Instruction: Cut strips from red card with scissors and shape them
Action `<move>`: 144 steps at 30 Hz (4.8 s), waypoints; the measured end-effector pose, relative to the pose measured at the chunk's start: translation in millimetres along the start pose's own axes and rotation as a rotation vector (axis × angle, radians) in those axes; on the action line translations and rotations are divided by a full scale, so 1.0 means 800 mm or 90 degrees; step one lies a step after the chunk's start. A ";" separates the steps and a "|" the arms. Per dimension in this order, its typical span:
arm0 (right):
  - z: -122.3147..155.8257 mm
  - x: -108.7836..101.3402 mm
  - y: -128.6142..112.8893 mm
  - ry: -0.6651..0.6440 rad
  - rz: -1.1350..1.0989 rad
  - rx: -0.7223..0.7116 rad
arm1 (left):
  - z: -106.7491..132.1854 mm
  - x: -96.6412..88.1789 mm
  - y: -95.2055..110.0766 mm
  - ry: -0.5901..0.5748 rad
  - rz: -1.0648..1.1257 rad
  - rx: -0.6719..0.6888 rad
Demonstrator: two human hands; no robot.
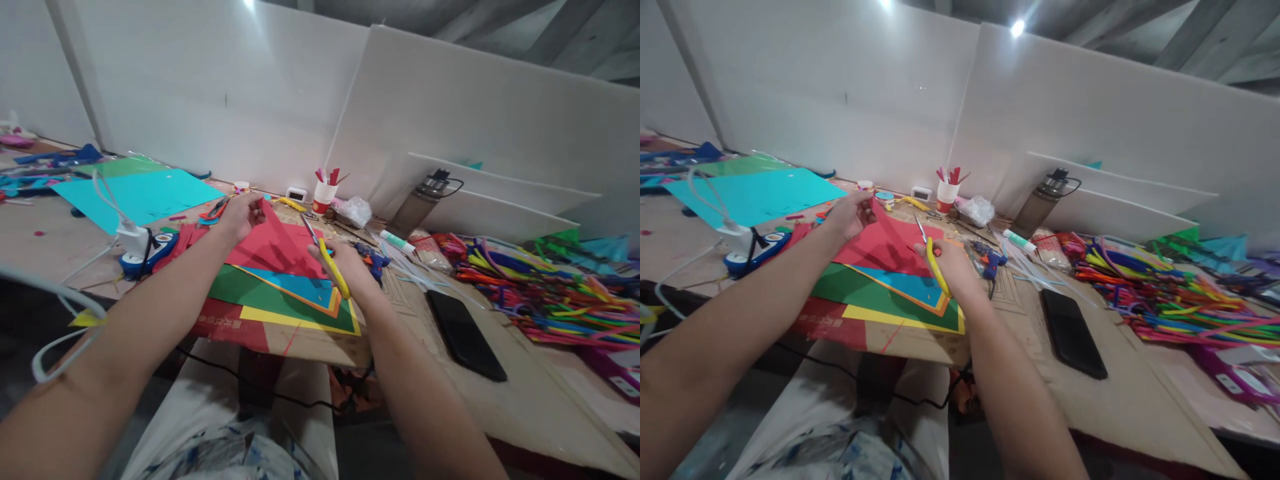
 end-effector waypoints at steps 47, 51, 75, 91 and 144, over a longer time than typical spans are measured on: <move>-0.011 0.005 0.010 0.278 0.072 -0.212 | 0.035 0.038 -0.051 -0.178 -0.023 -0.248; -0.018 0.002 0.019 0.311 0.052 -0.221 | 0.046 0.042 -0.056 -0.224 -0.064 -0.270; -0.017 0.023 0.007 0.332 -0.100 -0.341 | 0.052 0.052 -0.065 -0.142 -0.013 -0.097; -0.017 0.017 -0.001 0.318 -0.318 -0.274 | 0.065 0.060 -0.066 -0.315 -0.008 -0.055; -0.016 0.017 0.001 0.367 -0.316 -0.229 | 0.062 0.068 -0.074 -0.202 -0.010 0.093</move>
Point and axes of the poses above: each hand's wrist, its own z-axis away from the middle knuckle, its own x-axis out of the palm, y = z × x, the point moved 1 cm from there along -z, towards the middle knuckle, and after that the axes turned 10 degrees about -x, right-handed, at the moved point
